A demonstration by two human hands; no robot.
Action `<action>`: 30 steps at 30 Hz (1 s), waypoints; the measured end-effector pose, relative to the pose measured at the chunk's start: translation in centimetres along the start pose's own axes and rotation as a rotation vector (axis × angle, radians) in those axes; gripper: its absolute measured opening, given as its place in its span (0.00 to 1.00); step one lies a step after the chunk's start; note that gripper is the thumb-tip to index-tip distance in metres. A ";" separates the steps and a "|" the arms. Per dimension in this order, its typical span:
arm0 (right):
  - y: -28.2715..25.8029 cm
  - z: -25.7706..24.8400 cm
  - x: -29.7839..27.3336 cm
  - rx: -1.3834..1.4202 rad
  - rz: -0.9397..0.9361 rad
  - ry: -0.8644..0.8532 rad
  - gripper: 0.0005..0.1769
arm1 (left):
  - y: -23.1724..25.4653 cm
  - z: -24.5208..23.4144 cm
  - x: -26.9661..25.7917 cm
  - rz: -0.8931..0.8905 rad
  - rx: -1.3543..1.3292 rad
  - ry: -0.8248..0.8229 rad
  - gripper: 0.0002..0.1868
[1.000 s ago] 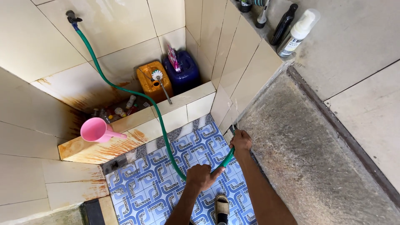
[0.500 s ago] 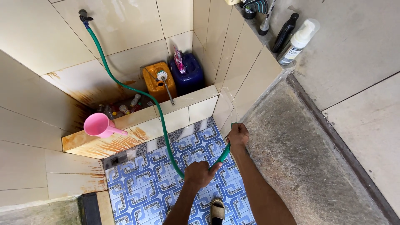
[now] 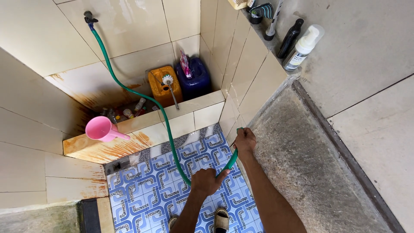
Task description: Clean a tiled basin area in a bathroom using a brush, hose, and water scoop.
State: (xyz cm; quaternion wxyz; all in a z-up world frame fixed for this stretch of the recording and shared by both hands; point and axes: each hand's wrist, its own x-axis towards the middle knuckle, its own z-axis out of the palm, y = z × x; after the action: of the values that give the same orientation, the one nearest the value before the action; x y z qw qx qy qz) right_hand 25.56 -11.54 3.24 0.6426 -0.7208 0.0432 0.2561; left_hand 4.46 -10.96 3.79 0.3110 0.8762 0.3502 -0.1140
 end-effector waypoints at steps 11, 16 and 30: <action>0.1 0.0 -2.5 -0.072 0.035 -0.055 0.14 | 0.0 -0.4 -2.0 -0.097 -0.029 -0.083 0.48; 1.0 -0.3 -3.4 -0.108 0.037 -0.092 0.12 | -0.2 0.3 -3.1 -0.136 -0.035 -0.110 0.48; 3.3 2.6 -7.0 -0.102 0.067 -0.303 0.16 | -4.3 3.0 -5.7 -0.108 -0.312 -0.061 0.42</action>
State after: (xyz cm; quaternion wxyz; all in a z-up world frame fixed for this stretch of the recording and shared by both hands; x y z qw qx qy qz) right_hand 17.45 -11.48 3.13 0.5956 -0.7037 -0.0434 0.3851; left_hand -2.57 -13.51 1.79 0.4473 0.7932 0.4007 -0.1014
